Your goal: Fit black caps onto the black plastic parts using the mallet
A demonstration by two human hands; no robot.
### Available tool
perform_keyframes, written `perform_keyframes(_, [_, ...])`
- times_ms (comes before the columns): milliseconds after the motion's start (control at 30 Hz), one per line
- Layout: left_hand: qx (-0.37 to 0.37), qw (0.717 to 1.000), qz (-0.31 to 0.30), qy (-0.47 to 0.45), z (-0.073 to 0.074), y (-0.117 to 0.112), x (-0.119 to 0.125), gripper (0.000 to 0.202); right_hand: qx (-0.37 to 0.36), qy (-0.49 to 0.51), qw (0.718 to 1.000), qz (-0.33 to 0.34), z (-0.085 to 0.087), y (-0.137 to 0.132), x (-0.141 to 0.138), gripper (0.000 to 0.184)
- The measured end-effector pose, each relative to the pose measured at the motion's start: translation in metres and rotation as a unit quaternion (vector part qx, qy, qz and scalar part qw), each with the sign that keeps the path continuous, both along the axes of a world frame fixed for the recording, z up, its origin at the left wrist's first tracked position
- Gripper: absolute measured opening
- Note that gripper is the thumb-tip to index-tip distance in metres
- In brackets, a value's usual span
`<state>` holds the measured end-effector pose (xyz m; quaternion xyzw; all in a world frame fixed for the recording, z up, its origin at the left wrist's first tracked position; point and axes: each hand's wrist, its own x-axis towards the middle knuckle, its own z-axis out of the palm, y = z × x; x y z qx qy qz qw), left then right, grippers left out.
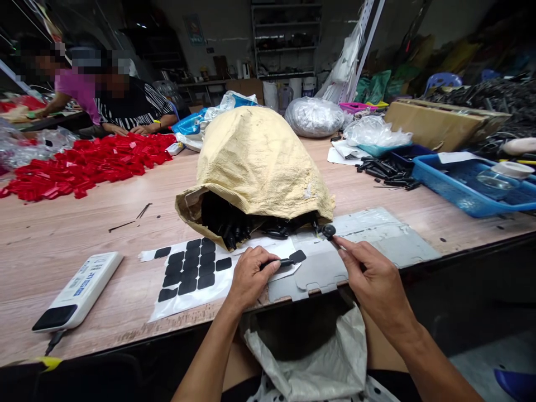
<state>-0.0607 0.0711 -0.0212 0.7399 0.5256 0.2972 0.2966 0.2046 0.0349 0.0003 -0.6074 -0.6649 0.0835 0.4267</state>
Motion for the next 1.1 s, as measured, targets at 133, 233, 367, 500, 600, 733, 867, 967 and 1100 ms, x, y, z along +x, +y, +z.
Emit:
perform_keyframes(133, [0.007, 1.0, 0.003, 0.015, -0.001, 0.0, 0.0, 0.03, -0.027, -0.032, 0.996, -0.074, -0.014, 0.01, 0.027, 0.035])
perform_keyframes(233, [0.011, 1.0, 0.003, 0.027, -0.002, 0.001, 0.0, 0.037, -0.046, -0.019, 0.994, -0.098, -0.023, 0.013, 0.04, 0.035])
perform_keyframes(367, [0.015, 0.999, 0.006, 0.036, -0.001, 0.001, 0.002, 0.042, -0.061, 0.007, 0.993, -0.097, -0.029, 0.013, 0.045, 0.036])
perform_keyframes(500, [0.012, 0.999, 0.011, 0.041, -0.001, 0.0, 0.002, 0.045, -0.063, 0.019, 0.994, -0.093, -0.033, 0.012, 0.043, 0.036])
perform_keyframes(600, [0.018, 0.999, 0.013, 0.044, -0.003, 0.0, 0.002, 0.045, -0.061, 0.019, 0.994, -0.09, -0.033, 0.012, 0.043, 0.036])
perform_keyframes(733, [0.026, 0.999, 0.014, 0.043, -0.005, 0.0, 0.003, 0.045, -0.069, 0.005, 0.993, -0.101, -0.031, 0.013, 0.045, 0.035])
perform_keyframes(867, [0.035, 0.999, 0.017, 0.038, -0.005, 0.001, 0.004, 0.044, -0.069, -0.097, 0.978, -0.17, -0.028, 0.022, 0.054, 0.034])
perform_keyframes(967, [0.038, 0.999, 0.014, 0.015, -0.004, 0.001, 0.003, 0.033, -0.059, -0.197, 0.957, -0.203, -0.031, 0.038, 0.064, 0.033])
perform_keyframes(1100, [0.035, 0.999, 0.013, -0.003, -0.003, -0.001, 0.003, 0.014, -0.063, -0.239, 0.944, -0.22, -0.04, 0.063, 0.073, 0.029])
